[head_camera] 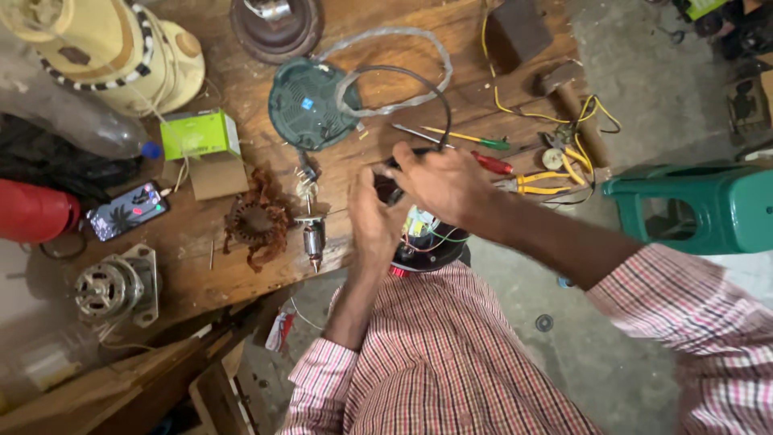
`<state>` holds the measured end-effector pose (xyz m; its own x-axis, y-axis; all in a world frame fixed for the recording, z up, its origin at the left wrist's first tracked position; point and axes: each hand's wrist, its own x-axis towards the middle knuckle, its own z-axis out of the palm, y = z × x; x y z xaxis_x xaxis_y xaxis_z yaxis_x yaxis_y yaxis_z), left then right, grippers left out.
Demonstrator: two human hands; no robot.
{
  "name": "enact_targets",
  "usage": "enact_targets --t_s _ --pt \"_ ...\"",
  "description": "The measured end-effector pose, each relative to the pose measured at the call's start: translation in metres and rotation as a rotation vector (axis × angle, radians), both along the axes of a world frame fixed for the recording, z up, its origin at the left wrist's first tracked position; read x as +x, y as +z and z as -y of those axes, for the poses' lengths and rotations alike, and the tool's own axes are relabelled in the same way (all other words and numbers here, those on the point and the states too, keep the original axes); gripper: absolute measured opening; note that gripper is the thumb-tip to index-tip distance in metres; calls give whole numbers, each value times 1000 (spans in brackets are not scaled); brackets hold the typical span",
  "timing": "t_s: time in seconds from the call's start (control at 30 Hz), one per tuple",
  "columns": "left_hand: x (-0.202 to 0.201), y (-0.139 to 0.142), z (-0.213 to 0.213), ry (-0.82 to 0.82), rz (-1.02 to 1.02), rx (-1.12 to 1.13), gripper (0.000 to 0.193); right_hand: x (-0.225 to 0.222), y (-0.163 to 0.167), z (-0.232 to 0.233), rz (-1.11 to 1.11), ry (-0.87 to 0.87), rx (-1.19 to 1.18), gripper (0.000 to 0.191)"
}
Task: The person works at a wooden workbench repairing an electric blender base. They fit the black housing onto the red motor base, open it to expose the wiring and switch, handle the motor armature, and use a screwdriver to work on the internal wiring and components.
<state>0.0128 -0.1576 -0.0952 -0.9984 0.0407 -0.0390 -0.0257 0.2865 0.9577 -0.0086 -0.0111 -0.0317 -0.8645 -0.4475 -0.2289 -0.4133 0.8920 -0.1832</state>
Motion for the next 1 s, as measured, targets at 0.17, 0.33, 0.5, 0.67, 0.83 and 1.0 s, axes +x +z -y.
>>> enact_targets --t_s 0.17,0.33,0.5,0.67,0.83,1.0 --pt "-18 -10 -3 -93 -258 -78 17 6 1 -2 -368 -84 -257 27" --pt "-23 -9 -3 -179 -283 -195 16 -6 -7 -21 -254 -31 -66 22" --pt "-24 -6 -2 -160 -285 -154 17 -8 -11 -14 93 -174 53 40" --pt "-20 -3 4 -236 -364 -195 25 -3 -10 -12 -431 136 -127 21" --pt "7 -4 18 -63 -244 -290 58 -20 -6 -16 136 8 -8 17" --pt "23 -23 20 125 -166 -158 70 -24 -2 -4 -416 309 48 19"
